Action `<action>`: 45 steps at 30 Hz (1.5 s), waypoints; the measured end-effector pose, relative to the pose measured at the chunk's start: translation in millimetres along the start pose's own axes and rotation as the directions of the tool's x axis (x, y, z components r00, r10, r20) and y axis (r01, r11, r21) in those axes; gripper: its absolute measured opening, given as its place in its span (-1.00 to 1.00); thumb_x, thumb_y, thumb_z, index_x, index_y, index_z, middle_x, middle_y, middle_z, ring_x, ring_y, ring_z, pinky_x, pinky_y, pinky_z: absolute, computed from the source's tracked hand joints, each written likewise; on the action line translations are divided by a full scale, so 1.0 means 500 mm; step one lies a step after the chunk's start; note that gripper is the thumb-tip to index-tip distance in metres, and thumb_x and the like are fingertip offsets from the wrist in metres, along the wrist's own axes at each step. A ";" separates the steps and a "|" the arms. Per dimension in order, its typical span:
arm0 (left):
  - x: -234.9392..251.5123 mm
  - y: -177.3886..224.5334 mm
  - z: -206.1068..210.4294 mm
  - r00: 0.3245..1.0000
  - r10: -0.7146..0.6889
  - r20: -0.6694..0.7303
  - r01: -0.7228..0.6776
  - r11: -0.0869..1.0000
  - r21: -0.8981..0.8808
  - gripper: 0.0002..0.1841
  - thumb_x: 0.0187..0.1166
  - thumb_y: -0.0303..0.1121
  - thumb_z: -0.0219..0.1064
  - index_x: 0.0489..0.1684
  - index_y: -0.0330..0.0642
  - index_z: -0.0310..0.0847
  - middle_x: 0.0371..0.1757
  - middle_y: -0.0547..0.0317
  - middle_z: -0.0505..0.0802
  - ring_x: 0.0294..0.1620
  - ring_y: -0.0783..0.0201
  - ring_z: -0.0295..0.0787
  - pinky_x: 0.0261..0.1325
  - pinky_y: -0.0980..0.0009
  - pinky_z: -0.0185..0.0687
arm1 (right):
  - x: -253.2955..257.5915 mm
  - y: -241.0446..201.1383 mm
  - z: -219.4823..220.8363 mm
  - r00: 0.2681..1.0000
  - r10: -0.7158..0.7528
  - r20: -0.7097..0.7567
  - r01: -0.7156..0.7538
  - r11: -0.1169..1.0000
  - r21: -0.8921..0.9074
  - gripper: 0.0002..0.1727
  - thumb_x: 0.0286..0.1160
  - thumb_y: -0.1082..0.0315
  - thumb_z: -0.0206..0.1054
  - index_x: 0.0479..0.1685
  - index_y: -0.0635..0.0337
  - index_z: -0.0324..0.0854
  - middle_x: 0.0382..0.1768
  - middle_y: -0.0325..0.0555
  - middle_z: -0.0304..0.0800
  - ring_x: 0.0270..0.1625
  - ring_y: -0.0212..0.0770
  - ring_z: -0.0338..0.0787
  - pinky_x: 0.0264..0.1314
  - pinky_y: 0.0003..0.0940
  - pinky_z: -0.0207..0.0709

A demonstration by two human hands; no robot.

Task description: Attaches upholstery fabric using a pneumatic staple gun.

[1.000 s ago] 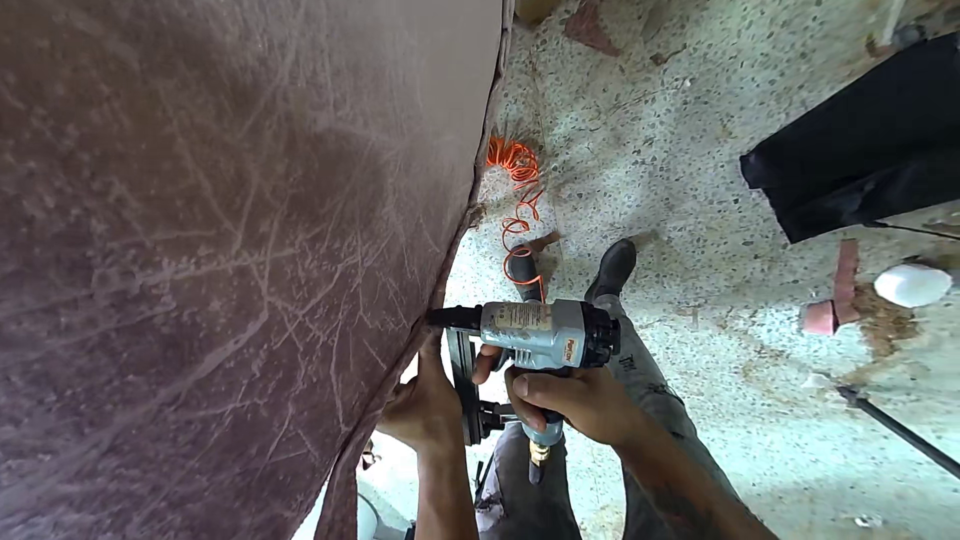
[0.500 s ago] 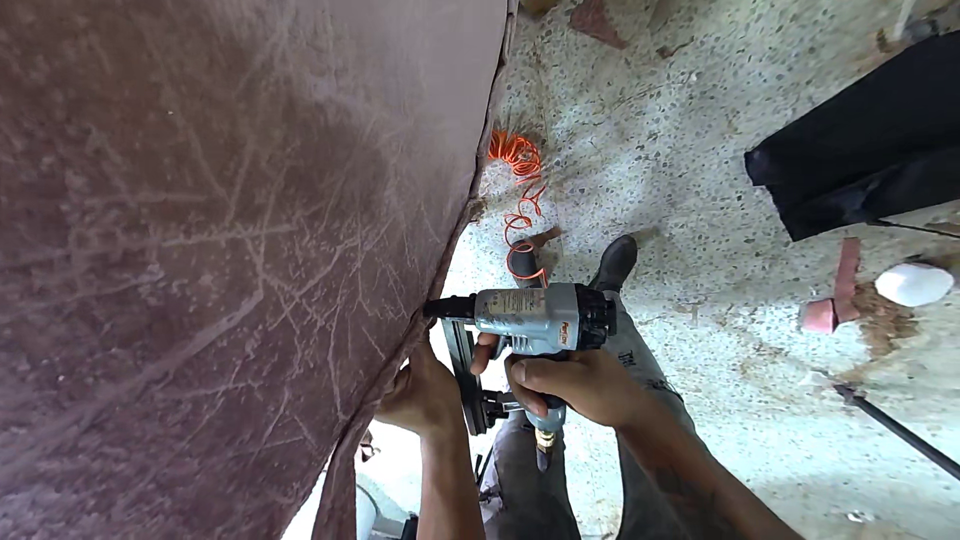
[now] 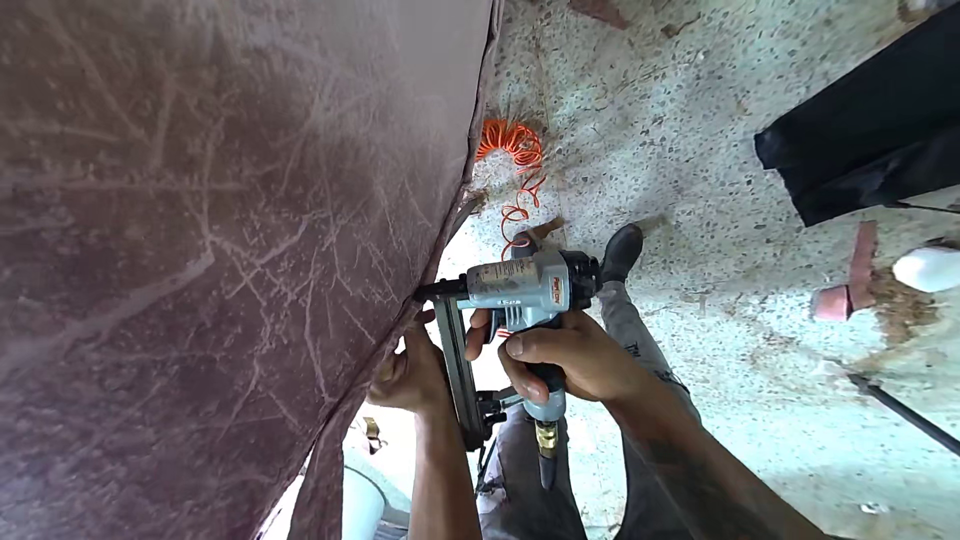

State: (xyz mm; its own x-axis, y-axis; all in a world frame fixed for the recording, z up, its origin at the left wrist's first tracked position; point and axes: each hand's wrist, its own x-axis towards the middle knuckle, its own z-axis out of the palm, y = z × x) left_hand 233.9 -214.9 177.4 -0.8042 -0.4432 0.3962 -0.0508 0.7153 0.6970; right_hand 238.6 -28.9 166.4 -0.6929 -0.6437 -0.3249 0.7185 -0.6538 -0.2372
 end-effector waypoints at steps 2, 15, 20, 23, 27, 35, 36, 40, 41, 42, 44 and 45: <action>-0.003 -0.015 -0.001 0.998 0.057 -0.002 -0.057 0.998 0.013 -0.88 0.40 -0.51 0.58 -0.44 -0.31 0.75 -0.41 0.32 0.90 -0.34 0.48 0.89 -0.22 0.50 0.87 | -0.007 -0.005 0.016 1.000 0.008 -0.030 -0.009 0.999 -0.051 -0.66 0.64 0.41 0.19 0.33 0.19 0.62 0.03 0.16 0.78 -0.60 -0.35 0.61 -0.52 -0.46 0.61; 0.002 0.000 -0.038 0.996 0.031 0.083 -0.038 0.996 0.082 -0.87 0.38 -0.51 0.58 -0.40 -0.40 0.77 -0.34 0.22 0.93 -0.25 0.49 0.91 -0.06 0.49 0.88 | -0.024 -0.011 0.057 0.998 0.016 -0.054 -0.021 0.997 -0.078 -0.64 0.63 0.45 0.17 0.36 0.14 0.61 0.05 0.14 0.80 -0.60 -0.33 0.61 -0.52 -0.44 0.60; 0.022 0.055 -0.078 0.993 -0.062 0.100 0.054 0.995 0.088 -0.87 0.42 -0.51 0.54 -0.49 -0.32 0.74 -0.45 0.25 0.91 -0.38 0.38 0.92 -0.24 0.38 0.92 | -0.035 -0.010 0.083 0.999 0.009 -0.051 -0.013 0.996 -0.084 -0.61 0.61 0.48 0.17 0.38 0.15 0.62 0.05 0.13 0.81 -0.60 -0.33 0.61 -0.52 -0.44 0.60; 0.026 0.060 -0.080 0.994 -0.068 0.091 0.056 0.990 0.128 -0.84 0.45 -0.51 0.52 -0.51 -0.34 0.73 -0.47 0.27 0.89 -0.40 0.45 0.90 -0.26 0.46 0.88 | -0.039 -0.007 0.087 0.999 0.006 -0.049 -0.012 0.993 -0.117 -0.62 0.61 0.48 0.17 0.37 0.13 0.63 0.08 0.13 0.81 -0.59 -0.33 0.62 -0.52 -0.42 0.61; 0.021 0.063 -0.076 0.993 -0.098 0.067 0.089 0.988 0.123 -0.84 0.45 -0.56 0.48 -0.56 -0.31 0.71 -0.51 0.33 0.86 -0.41 0.52 0.86 -0.28 0.54 0.84 | -0.035 0.003 0.090 0.997 -0.012 -0.070 0.001 0.987 -0.159 -0.63 0.60 0.50 0.17 0.33 0.17 0.64 -0.02 0.11 0.81 -0.59 -0.34 0.61 -0.52 -0.44 0.59; 0.032 0.065 -0.087 0.986 -0.090 0.140 0.071 0.989 0.131 -0.89 0.46 -0.59 0.47 -0.47 -0.36 0.76 -0.44 0.28 0.90 -0.35 0.48 0.90 -0.20 0.49 0.88 | -0.035 0.008 0.088 0.999 -0.023 -0.041 0.018 0.992 -0.121 -0.63 0.59 0.50 0.18 0.34 0.17 0.62 -0.02 0.10 0.80 -0.60 -0.36 0.59 -0.53 -0.44 0.58; 0.035 0.071 -0.091 0.982 -0.105 0.157 0.078 0.983 0.167 -0.89 0.45 -0.58 0.47 -0.48 -0.38 0.77 -0.45 0.28 0.89 -0.36 0.53 0.87 -0.20 0.54 0.85 | -0.038 0.010 0.091 0.999 -0.031 -0.036 0.026 0.993 -0.114 -0.63 0.60 0.48 0.18 0.36 0.17 0.61 0.02 0.12 0.80 -0.60 -0.35 0.60 -0.53 -0.43 0.58; 0.042 0.077 -0.127 0.927 -0.152 0.342 0.137 0.988 0.066 -0.88 0.61 -0.48 0.37 -0.28 -0.29 0.83 -0.28 0.41 0.92 -0.20 0.61 0.86 0.00 0.60 0.83 | -0.050 0.007 0.114 0.999 -0.034 -0.015 0.032 0.994 -0.103 -0.63 0.62 0.46 0.18 0.37 0.20 0.60 0.05 0.11 0.80 -0.58 -0.37 0.61 -0.52 -0.44 0.59; 0.042 0.079 -0.137 0.904 -0.180 0.387 0.188 0.982 0.020 -0.86 0.66 -0.46 0.33 -0.19 -0.24 0.84 -0.22 0.44 0.93 -0.16 0.60 0.86 0.05 0.58 0.82 | -0.051 0.006 0.120 0.999 -0.032 -0.006 0.032 0.995 -0.099 -0.63 0.62 0.46 0.19 0.37 0.20 0.59 0.06 0.10 0.80 -0.57 -0.37 0.62 -0.51 -0.45 0.59; 0.041 0.085 -0.146 0.880 -0.220 0.420 0.249 0.968 -0.013 -0.83 0.70 -0.43 0.28 -0.12 -0.20 0.84 -0.19 0.45 0.94 -0.15 0.58 0.87 0.04 0.57 0.82 | -0.051 0.007 0.125 0.999 -0.033 0.001 0.033 0.995 -0.093 -0.64 0.63 0.45 0.19 0.37 0.20 0.59 0.06 0.11 0.80 -0.57 -0.38 0.62 -0.52 -0.45 0.59; 0.035 0.098 -0.160 0.838 -0.306 0.452 0.373 0.926 -0.065 -0.78 0.74 -0.45 0.21 -0.04 -0.20 0.84 -0.18 0.35 0.95 -0.18 0.48 0.90 -0.04 0.52 0.86 | -0.051 0.011 0.133 0.999 -0.037 -0.010 0.036 0.995 -0.088 -0.65 0.62 0.45 0.20 0.35 0.22 0.60 0.01 0.11 0.80 -0.57 -0.36 0.62 -0.52 -0.44 0.58; 0.033 0.104 -0.166 0.829 -0.336 0.448 0.407 0.911 -0.069 -0.77 0.74 -0.46 0.19 -0.01 -0.24 0.83 -0.17 0.31 0.95 -0.17 0.45 0.90 -0.03 0.51 0.86 | -0.050 0.014 0.135 0.999 -0.036 -0.019 0.034 0.996 -0.087 -0.66 0.62 0.45 0.21 0.33 0.21 0.60 -0.03 0.10 0.80 -0.57 -0.36 0.61 -0.52 -0.43 0.58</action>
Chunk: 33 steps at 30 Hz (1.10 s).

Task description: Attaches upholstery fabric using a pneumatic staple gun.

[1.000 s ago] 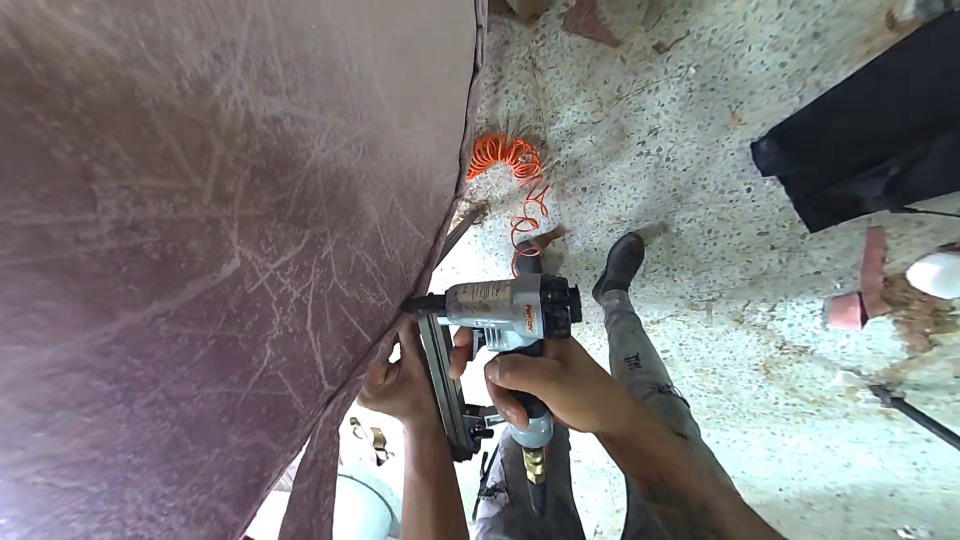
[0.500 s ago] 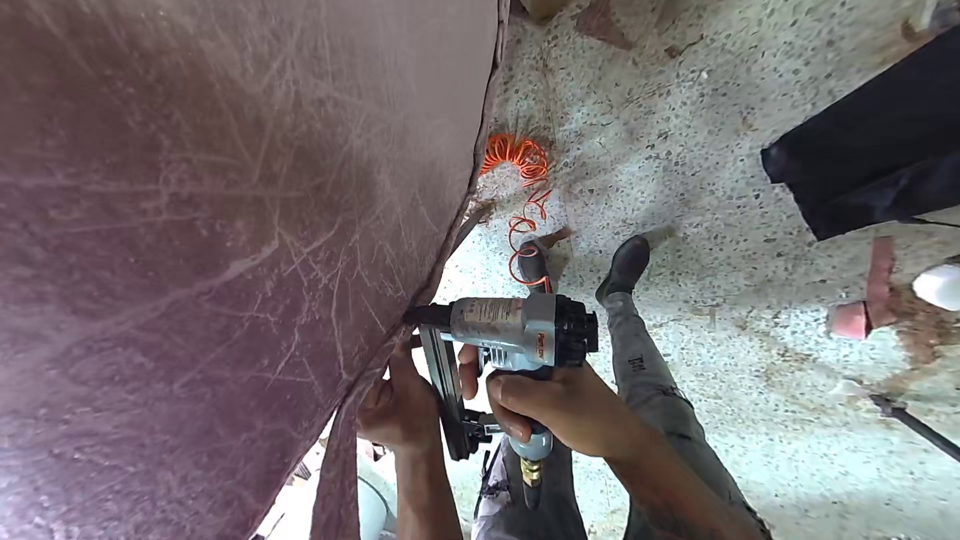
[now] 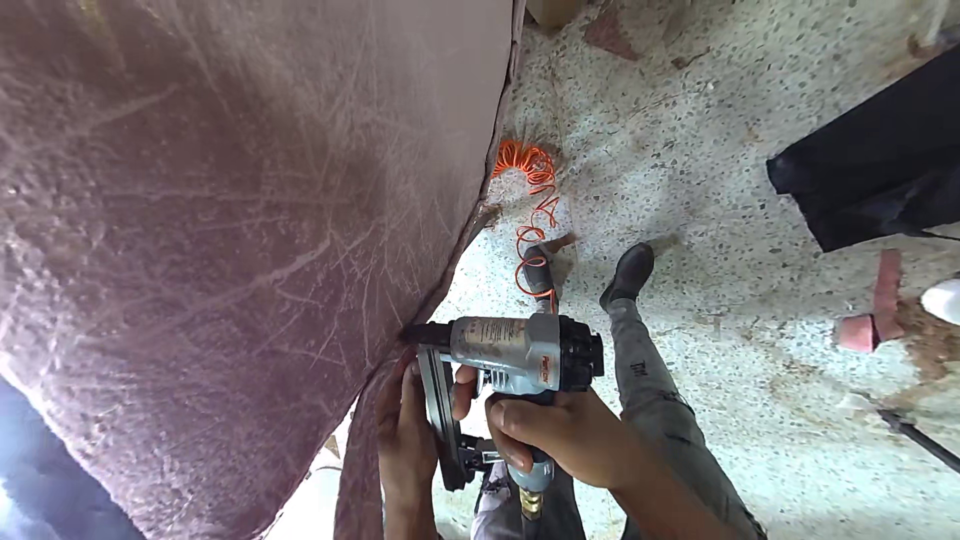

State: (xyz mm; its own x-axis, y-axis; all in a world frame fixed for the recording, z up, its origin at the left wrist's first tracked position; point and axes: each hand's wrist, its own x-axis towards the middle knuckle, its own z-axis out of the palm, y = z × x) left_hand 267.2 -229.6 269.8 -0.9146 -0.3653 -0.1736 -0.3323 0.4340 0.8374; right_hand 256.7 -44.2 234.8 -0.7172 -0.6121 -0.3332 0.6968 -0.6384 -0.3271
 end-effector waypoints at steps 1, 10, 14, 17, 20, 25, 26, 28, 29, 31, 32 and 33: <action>-0.007 0.005 -0.005 1.000 -0.016 -0.014 0.016 1.000 0.001 -0.77 0.74 -0.47 0.19 0.00 -0.27 0.82 -0.16 0.29 0.95 -0.14 0.43 0.90 0.02 0.50 0.85 | 0.001 0.002 0.002 1.000 0.002 -0.007 -0.002 1.000 0.002 -0.67 0.62 0.45 0.20 0.31 0.21 0.60 -0.07 0.07 0.79 -0.57 -0.36 0.61 -0.51 -0.44 0.59; -0.096 0.114 -0.112 0.874 0.446 -0.192 -0.361 0.861 0.358 -0.25 0.04 0.02 0.79 0.29 0.15 0.51 0.18 0.41 0.66 0.15 0.38 0.64 0.17 0.45 0.62 | -0.056 0.002 0.021 0.990 -0.065 -0.122 0.048 0.989 -0.140 -0.71 0.61 0.31 0.31 0.24 0.13 0.68 -0.29 0.02 0.80 -0.59 -0.29 0.66 -0.50 -0.36 0.67; -0.063 0.197 -0.078 0.849 0.498 -0.178 -0.408 0.831 0.378 -0.45 0.07 -0.01 0.78 0.07 0.16 0.73 0.24 0.40 0.58 0.22 0.41 0.55 0.22 0.54 0.53 | -0.132 0.013 0.055 0.972 -0.081 -0.221 0.032 0.976 -0.215 -0.71 0.61 0.32 0.29 0.20 0.20 0.68 -0.33 0.02 0.77 -0.58 -0.22 0.66 -0.49 -0.30 0.66; -0.048 0.204 -0.068 0.809 0.545 -0.220 -0.446 0.813 0.373 -0.66 0.23 -0.17 0.70 -0.08 0.02 0.80 0.19 0.29 0.64 0.23 0.32 0.60 0.26 0.45 0.61 | -0.171 0.022 0.085 0.959 -0.098 -0.266 0.028 0.966 -0.255 -0.69 0.57 0.39 0.29 0.24 0.23 0.67 -0.27 0.04 0.80 -0.58 -0.22 0.66 -0.51 -0.31 0.65; -0.042 0.223 -0.076 0.793 0.552 -0.258 -0.434 0.809 0.397 -0.80 0.39 -0.42 0.56 -0.08 -0.24 0.83 0.08 0.15 0.81 0.20 0.23 0.74 0.33 0.29 0.71 | -0.201 0.022 0.106 0.954 -0.127 -0.270 0.050 0.961 -0.273 -0.63 0.55 0.45 0.27 0.32 0.22 0.64 0.05 0.09 0.84 -0.54 -0.20 0.69 -0.50 -0.29 0.66; -0.046 0.225 -0.113 0.795 0.541 -0.274 -0.469 0.835 0.288 -0.64 0.38 -0.63 0.44 0.15 -0.53 0.61 0.06 -0.12 0.91 0.15 -0.03 0.89 0.23 0.04 0.85 | -0.240 0.022 0.116 0.951 -0.166 -0.260 0.082 0.949 -0.306 -0.59 0.53 0.47 0.26 0.38 0.17 0.63 0.19 0.08 0.81 -0.54 -0.18 0.70 -0.53 -0.29 0.64; -0.046 0.224 -0.116 0.793 0.542 -0.278 -0.472 0.836 0.280 -0.60 0.38 -0.64 0.43 0.21 -0.54 0.54 0.05 -0.12 0.92 0.14 -0.05 0.90 0.19 0.03 0.87 | -0.249 0.023 0.118 0.950 -0.170 -0.262 0.083 0.946 -0.315 -0.59 0.53 0.47 0.26 0.38 0.16 0.63 0.19 0.07 0.82 -0.53 -0.18 0.70 -0.52 -0.29 0.65; -0.049 0.219 -0.113 0.790 0.532 -0.304 -0.475 0.845 0.245 -0.65 0.42 -0.65 0.41 0.17 -0.51 0.55 0.08 -0.13 0.90 0.17 -0.06 0.88 0.19 0.03 0.87 | -0.264 0.029 0.122 0.949 -0.183 -0.257 0.097 0.944 -0.316 -0.59 0.53 0.47 0.27 0.37 0.17 0.63 0.18 0.07 0.81 -0.53 -0.18 0.70 -0.52 -0.29 0.64; -0.051 0.217 -0.108 0.789 0.521 -0.327 -0.468 0.853 0.231 -0.72 0.45 -0.66 0.40 0.10 -0.49 0.60 0.10 -0.11 0.90 0.19 -0.04 0.87 0.19 0.05 0.87 | -0.271 0.033 0.127 0.949 -0.185 -0.255 0.100 0.944 -0.313 -0.60 0.54 0.46 0.27 0.37 0.17 0.64 0.18 0.07 0.81 -0.53 -0.17 0.70 -0.52 -0.28 0.65; -0.052 0.217 -0.092 0.774 0.505 -0.382 -0.463 0.863 0.202 -0.81 0.54 -0.63 0.37 0.05 -0.44 0.64 0.13 -0.06 0.89 0.22 0.01 0.86 0.25 0.07 0.84 | -0.285 0.041 0.141 0.947 -0.188 -0.259 0.103 0.945 -0.309 -0.62 0.53 0.45 0.28 0.33 0.18 0.65 0.17 0.07 0.82 -0.53 -0.15 0.71 -0.52 -0.25 0.66; -0.052 0.218 -0.085 0.761 0.506 -0.405 -0.466 0.862 0.200 -0.82 0.56 -0.59 0.38 0.05 -0.41 0.67 0.16 -0.04 0.89 0.25 0.03 0.84 0.29 0.08 0.82 | -0.295 0.043 0.149 0.947 -0.185 -0.264 0.098 0.945 -0.313 -0.62 0.54 0.44 0.29 0.33 0.18 0.65 0.17 0.06 0.82 -0.53 -0.15 0.72 -0.51 -0.25 0.67; -0.051 0.220 -0.080 0.747 0.514 -0.421 -0.469 0.857 0.215 -0.80 0.56 -0.55 0.41 0.06 -0.39 0.70 0.19 -0.02 0.87 0.28 0.05 0.82 0.33 0.10 0.79 | -0.305 0.044 0.157 0.946 -0.186 -0.265 0.096 0.942 -0.320 -0.62 0.54 0.42 0.30 0.33 0.17 0.65 0.14 0.05 0.83 -0.53 -0.15 0.72 -0.51 -0.24 0.69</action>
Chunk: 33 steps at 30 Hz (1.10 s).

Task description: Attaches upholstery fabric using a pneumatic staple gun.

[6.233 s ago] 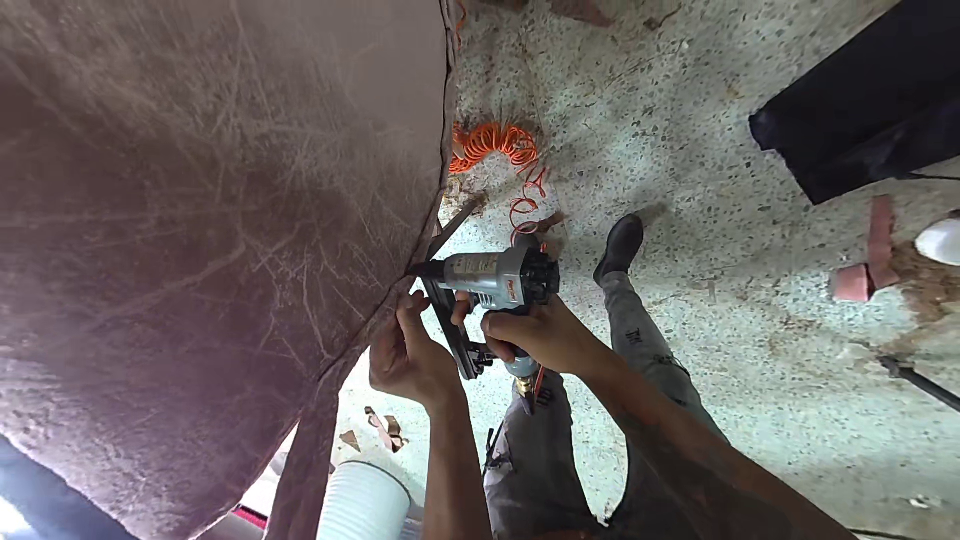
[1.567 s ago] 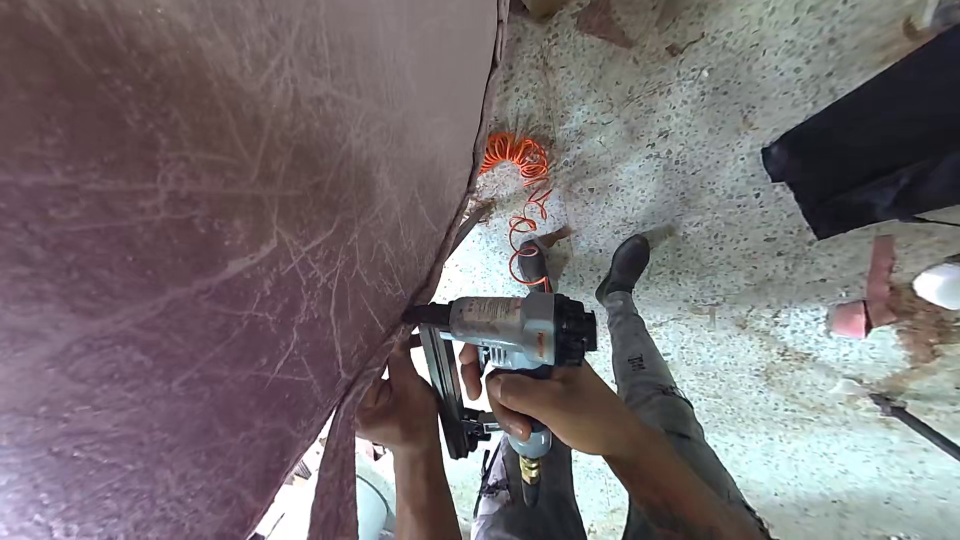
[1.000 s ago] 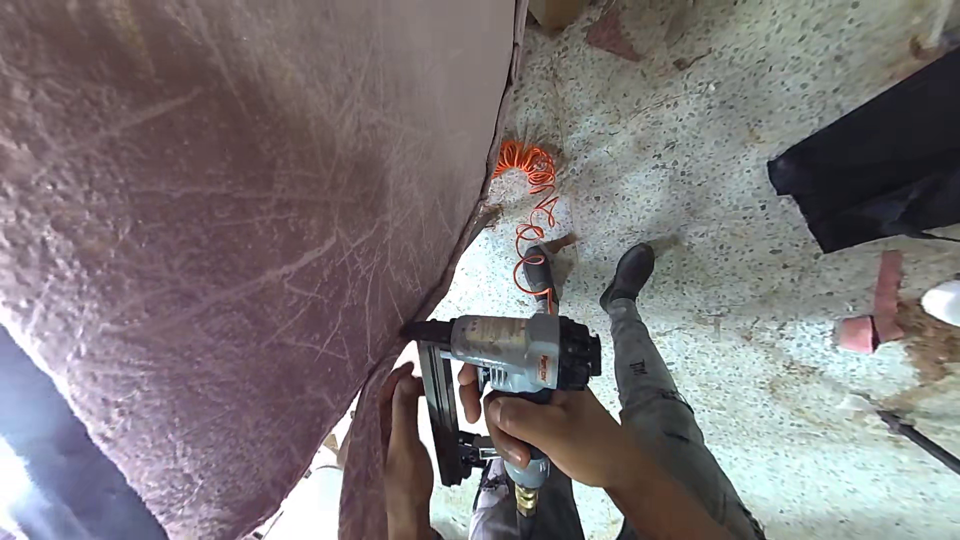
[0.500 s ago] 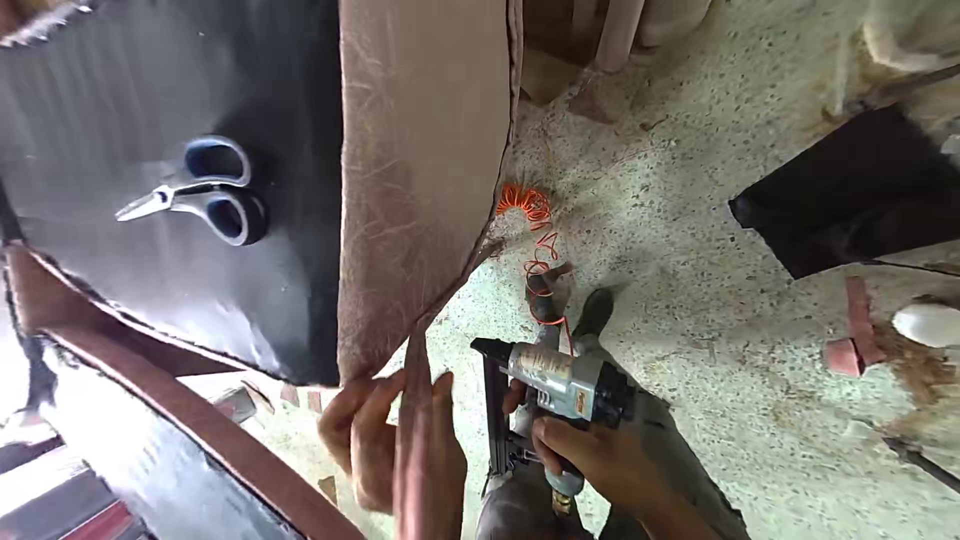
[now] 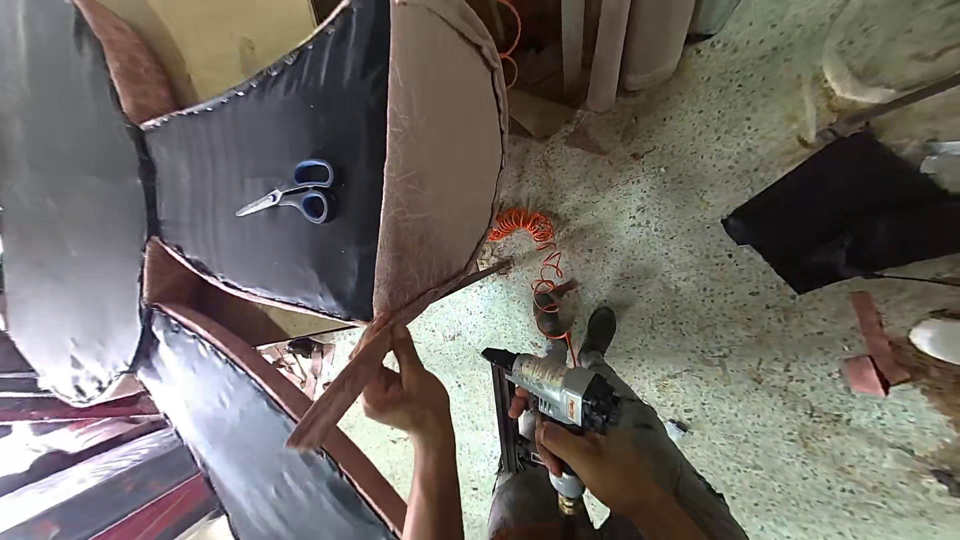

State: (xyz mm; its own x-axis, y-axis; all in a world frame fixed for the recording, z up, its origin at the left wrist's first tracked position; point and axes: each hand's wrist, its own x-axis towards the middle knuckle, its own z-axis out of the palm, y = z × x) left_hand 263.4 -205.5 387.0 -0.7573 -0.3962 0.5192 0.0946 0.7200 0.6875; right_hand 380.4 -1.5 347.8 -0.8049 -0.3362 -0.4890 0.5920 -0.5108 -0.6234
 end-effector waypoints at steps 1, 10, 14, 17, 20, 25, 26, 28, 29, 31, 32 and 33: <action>0.002 0.003 0.004 1.000 0.008 -0.020 -0.007 1.000 0.022 -0.76 0.53 -0.52 0.46 0.09 -0.38 0.73 0.21 0.00 0.84 0.30 0.08 0.79 0.36 0.11 0.76 | -0.010 -0.004 0.004 1.000 -0.008 0.000 0.008 1.000 -0.010 -0.63 0.54 0.41 0.30 0.33 0.18 0.66 0.12 0.05 0.84 -0.53 -0.14 0.72 -0.52 -0.23 0.69; 0.030 -0.015 -0.034 0.997 0.061 0.057 -0.062 0.998 0.026 -0.80 0.37 -0.50 0.61 -0.10 -0.25 0.84 0.03 0.14 0.94 0.15 0.18 0.89 0.32 0.14 0.82 | -0.045 -0.041 0.007 0.997 -0.061 0.038 0.063 0.997 -0.052 -0.63 0.54 0.35 0.33 0.32 0.14 0.66 0.13 0.05 0.84 -0.54 -0.14 0.71 -0.54 -0.22 0.66; 0.090 -0.066 -0.078 0.951 0.170 0.258 -0.146 0.983 -0.110 -0.82 0.34 -0.49 0.61 -0.14 -0.10 0.87 -0.07 0.19 0.95 0.08 0.12 0.87 0.30 0.08 0.76 | -0.023 -0.057 0.021 0.998 -0.059 0.039 0.056 0.997 0.062 -0.62 0.55 0.41 0.31 0.34 0.20 0.63 0.17 0.12 0.82 -0.56 -0.15 0.71 -0.55 -0.25 0.66; 0.122 -0.083 -0.098 0.916 0.227 0.331 -0.217 0.974 -0.068 -0.88 0.36 -0.48 0.56 -0.24 -0.05 0.89 -0.12 0.21 0.93 0.02 0.14 0.84 0.21 0.11 0.72 | 0.016 -0.065 0.056 0.997 -0.062 0.055 0.050 0.979 0.196 -0.61 0.54 0.48 0.27 0.36 0.28 0.58 0.18 0.21 0.79 -0.58 -0.16 0.69 -0.57 -0.25 0.65; 0.123 -0.074 -0.106 0.923 0.161 0.349 -0.153 0.987 -0.050 -0.90 0.36 -0.45 0.56 -0.25 -0.04 0.89 -0.16 0.23 0.92 -0.03 0.15 0.83 0.17 0.15 0.72 | 0.059 -0.070 0.099 0.996 -0.041 0.078 0.021 0.969 0.245 -0.59 0.58 0.49 0.23 0.41 0.32 0.55 0.19 0.22 0.78 -0.54 -0.19 0.69 -0.53 -0.29 0.65; 0.125 -0.080 -0.117 0.919 0.141 0.369 -0.121 0.990 -0.076 -0.88 0.34 -0.41 0.60 -0.24 -0.02 0.90 -0.19 0.22 0.93 -0.12 0.18 0.87 0.00 0.21 0.81 | 0.106 -0.074 0.143 0.991 -0.061 0.122 0.025 0.959 0.282 -0.58 0.60 0.50 0.22 0.44 0.36 0.50 0.23 0.23 0.75 -0.50 -0.22 0.70 -0.49 -0.31 0.67; 0.132 -0.084 -0.117 0.910 0.165 0.379 -0.143 0.986 -0.086 -0.89 0.34 -0.41 0.59 -0.25 -0.01 0.89 -0.19 0.23 0.92 -0.12 0.18 0.86 -0.02 0.21 0.80 | 0.112 -0.077 0.147 0.989 -0.057 0.135 0.016 0.958 0.285 -0.58 0.61 0.50 0.22 0.44 0.35 0.50 0.22 0.22 0.75 -0.50 -0.22 0.71 -0.49 -0.30 0.68; 0.148 -0.091 -0.119 0.892 0.211 0.399 -0.190 0.977 -0.093 -0.88 0.32 -0.44 0.59 -0.27 0.00 0.87 -0.19 0.25 0.91 -0.12 0.17 0.85 -0.02 0.21 0.79 | 0.119 -0.088 0.156 0.990 -0.030 0.139 -0.010 0.961 0.277 -0.58 0.61 0.48 0.23 0.44 0.33 0.52 0.14 0.19 0.79 -0.50 -0.24 0.71 -0.48 -0.31 0.68; 0.153 -0.098 -0.120 0.882 0.237 0.407 -0.220 0.971 -0.090 -0.87 0.31 -0.44 0.60 -0.27 0.01 0.86 -0.18 0.26 0.90 -0.11 0.18 0.84 0.00 0.21 0.78 | 0.121 -0.094 0.161 0.990 -0.009 0.141 -0.029 0.964 0.265 -0.59 0.61 0.48 0.23 0.43 0.32 0.53 0.08 0.17 0.79 -0.50 -0.26 0.69 -0.47 -0.31 0.67; 0.160 -0.112 -0.121 0.868 0.277 0.412 -0.262 0.960 -0.094 -0.84 0.30 -0.44 0.61 -0.24 0.01 0.85 -0.18 0.29 0.88 -0.09 0.20 0.82 0.03 0.21 0.77 | 0.130 -0.099 0.169 0.985 0.005 0.170 -0.046 0.971 0.236 -0.61 0.62 0.47 0.22 0.41 0.33 0.53 0.07 0.14 0.79 -0.45 -0.27 0.70 -0.41 -0.32 0.67; 0.163 -0.119 -0.121 0.862 0.284 0.420 -0.268 0.958 -0.100 -0.84 0.31 -0.42 0.62 -0.23 0.02 0.83 -0.17 0.31 0.86 -0.08 0.22 0.80 0.05 0.23 0.75 | 0.135 -0.098 0.173 0.983 0.007 0.181 -0.048 0.974 0.223 -0.62 0.61 0.48 0.21 0.37 0.35 0.54 0.05 0.14 0.79 -0.44 -0.25 0.71 -0.40 -0.30 0.67; 0.165 -0.125 -0.124 0.856 0.286 0.430 -0.266 0.958 -0.108 -0.84 0.32 -0.41 0.62 -0.22 0.02 0.83 -0.16 0.32 0.85 -0.08 0.23 0.79 0.05 0.25 0.74 | 0.138 -0.095 0.176 0.982 0.010 0.189 -0.052 0.974 0.218 -0.63 0.61 0.47 0.22 0.36 0.36 0.54 0.03 0.15 0.79 -0.43 -0.24 0.72 -0.39 -0.29 0.68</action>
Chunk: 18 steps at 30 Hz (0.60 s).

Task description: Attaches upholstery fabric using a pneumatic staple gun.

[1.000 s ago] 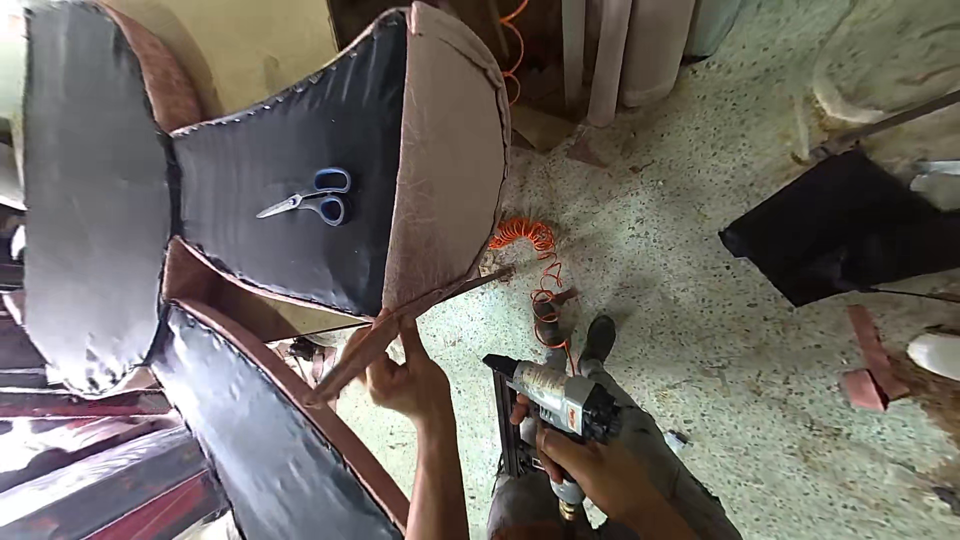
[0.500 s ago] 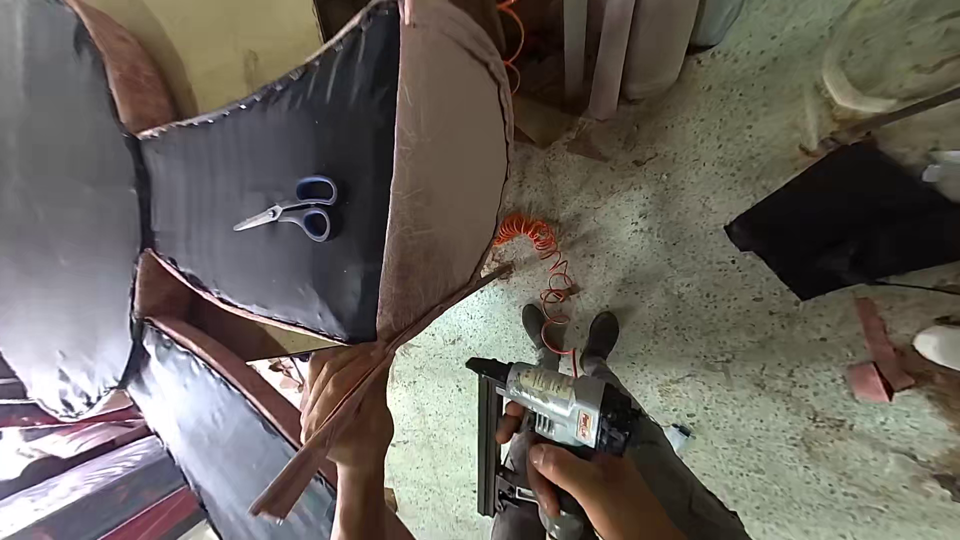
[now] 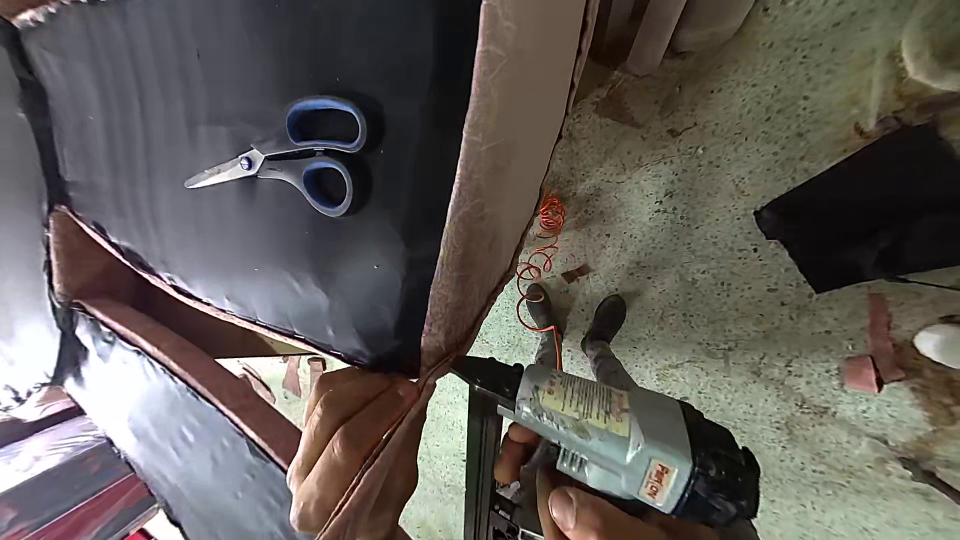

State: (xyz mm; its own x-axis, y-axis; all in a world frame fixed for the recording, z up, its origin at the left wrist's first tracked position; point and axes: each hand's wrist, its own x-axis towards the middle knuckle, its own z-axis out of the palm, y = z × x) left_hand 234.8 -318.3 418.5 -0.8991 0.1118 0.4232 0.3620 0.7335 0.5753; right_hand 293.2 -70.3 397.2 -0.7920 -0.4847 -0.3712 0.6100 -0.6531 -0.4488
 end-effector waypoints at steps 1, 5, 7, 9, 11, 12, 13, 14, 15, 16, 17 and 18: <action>0.000 -0.005 -0.004 1.000 -0.002 0.014 0.002 1.000 -0.014 -0.83 0.31 -0.40 0.63 -0.22 0.03 0.83 -0.16 0.32 0.85 -0.08 0.24 0.78 0.03 0.27 0.74 | 0.003 0.005 0.001 1.000 0.004 0.002 -0.004 1.000 0.010 -0.63 0.60 0.47 0.23 0.35 0.38 0.54 0.03 0.16 0.78 -0.42 -0.23 0.72 -0.37 -0.27 0.68; 0.001 -0.018 -0.012 0.998 -0.012 0.061 0.016 0.997 -0.070 -0.84 0.34 -0.38 0.62 -0.21 0.07 0.82 -0.18 0.36 0.85 -0.11 0.27 0.77 -0.01 0.30 0.70 | 0.007 0.011 0.005 0.999 0.006 -0.042 -0.004 0.998 0.058 -0.62 0.59 0.50 0.22 0.37 0.40 0.53 0.09 0.21 0.77 -0.42 -0.23 0.71 -0.38 -0.28 0.67; 0.001 -0.022 -0.014 0.997 0.002 0.075 0.005 0.996 -0.085 -0.85 0.36 -0.36 0.60 -0.19 0.08 0.81 -0.18 0.37 0.84 -0.11 0.29 0.76 0.00 0.32 0.67 | 0.000 0.019 -0.001 0.998 0.018 -0.060 -0.014 0.997 0.071 -0.62 0.58 0.48 0.23 0.35 0.42 0.52 0.07 0.26 0.75 -0.45 -0.18 0.71 -0.43 -0.24 0.66; 0.000 -0.026 -0.012 0.997 0.010 0.076 -0.003 0.996 -0.092 -0.85 0.37 -0.35 0.59 -0.18 0.08 0.79 -0.19 0.39 0.83 -0.11 0.30 0.74 0.00 0.34 0.66 | -0.008 0.029 -0.004 0.998 0.041 -0.056 -0.036 0.996 0.079 -0.63 0.58 0.46 0.24 0.32 0.44 0.52 0.10 0.25 0.72 -0.43 -0.17 0.71 -0.43 -0.23 0.67; -0.001 -0.030 -0.012 0.997 0.018 0.075 -0.010 0.995 -0.102 -0.86 0.40 -0.33 0.58 -0.19 0.08 0.79 -0.19 0.40 0.83 -0.12 0.32 0.74 0.00 0.35 0.64 | -0.013 0.035 -0.006 0.996 0.067 -0.050 -0.064 0.996 0.058 -0.63 0.59 0.44 0.25 0.29 0.46 0.52 0.08 0.26 0.73 -0.43 -0.16 0.72 -0.43 -0.23 0.68; -0.001 -0.031 -0.013 0.996 0.020 0.085 -0.011 0.995 -0.101 -0.87 0.42 -0.33 0.56 -0.17 0.09 0.78 -0.18 0.41 0.82 -0.11 0.33 0.73 0.02 0.35 0.63 | -0.014 0.034 -0.006 0.995 0.081 -0.050 -0.079 0.996 0.037 -0.63 0.59 0.43 0.25 0.29 0.45 0.53 0.06 0.24 0.74 -0.43 -0.16 0.72 -0.43 -0.23 0.68; -0.001 -0.032 -0.014 0.995 0.025 0.096 -0.015 0.995 -0.101 -0.86 0.43 -0.33 0.55 -0.16 0.10 0.77 -0.17 0.41 0.81 -0.09 0.33 0.72 0.03 0.35 0.62 | -0.013 0.031 -0.007 0.995 0.087 -0.049 -0.086 0.996 0.018 -0.64 0.59 0.41 0.25 0.28 0.44 0.54 0.04 0.22 0.75 -0.42 -0.17 0.71 -0.42 -0.24 0.67; -0.002 -0.034 -0.015 0.994 0.033 0.104 -0.022 0.995 -0.102 -0.86 0.43 -0.34 0.54 -0.14 0.10 0.76 -0.17 0.41 0.80 -0.09 0.33 0.71 0.02 0.35 0.61 | -0.011 0.028 -0.008 0.995 0.089 -0.050 -0.089 0.996 0.006 -0.65 0.59 0.41 0.25 0.27 0.44 0.55 0.01 0.22 0.75 -0.42 -0.16 0.72 -0.42 -0.23 0.67; -0.002 -0.036 -0.015 0.994 0.043 0.104 -0.032 0.994 -0.102 -0.85 0.42 -0.35 0.55 -0.15 0.08 0.75 -0.18 0.39 0.80 -0.10 0.32 0.72 0.01 0.34 0.63 | -0.008 0.024 -0.008 0.995 0.089 -0.052 -0.089 0.996 -0.003 -0.65 0.59 0.40 0.25 0.25 0.43 0.56 -0.03 0.20 0.75 -0.41 -0.15 0.73 -0.40 -0.21 0.69; -0.003 -0.038 -0.016 0.993 0.052 0.106 -0.042 0.994 -0.098 -0.85 0.42 -0.35 0.55 -0.16 0.08 0.75 -0.18 0.38 0.80 -0.10 0.31 0.72 0.00 0.34 0.63 | -0.006 0.022 -0.008 0.995 0.089 -0.054 -0.089 0.996 -0.006 -0.65 0.59 0.40 0.25 0.26 0.42 0.56 -0.04 0.19 0.75 -0.42 -0.14 0.73 -0.40 -0.20 0.70; -0.003 -0.039 -0.017 0.992 0.062 0.113 -0.052 0.995 -0.090 -0.85 0.43 -0.35 0.55 -0.15 0.08 0.74 -0.18 0.38 0.80 -0.10 0.32 0.71 -0.01 0.35 0.63 | -0.005 0.022 -0.008 0.994 0.091 -0.052 -0.092 0.996 -0.010 -0.65 0.60 0.39 0.25 0.25 0.42 0.55 -0.03 0.19 0.75 -0.41 -0.14 0.74 -0.40 -0.18 0.71; -0.004 -0.040 -0.017 0.990 0.073 0.117 -0.064 0.995 -0.081 -0.86 0.44 -0.34 0.53 -0.13 0.08 0.73 -0.19 0.38 0.79 -0.11 0.33 0.71 -0.01 0.36 0.62 | -0.004 0.023 -0.008 0.994 0.094 -0.050 -0.095 0.995 -0.013 -0.65 0.60 0.38 0.25 0.26 0.43 0.55 -0.01 0.20 0.75 -0.41 -0.13 0.74 -0.40 -0.18 0.71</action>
State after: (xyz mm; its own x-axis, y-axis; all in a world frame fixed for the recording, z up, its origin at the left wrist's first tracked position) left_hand 231.4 -339.2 412.1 -0.8927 0.2433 0.3793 0.4377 0.6684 0.6014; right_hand 302.1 -74.5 389.4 -0.7286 -0.5146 -0.4521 0.6829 -0.5966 -0.4215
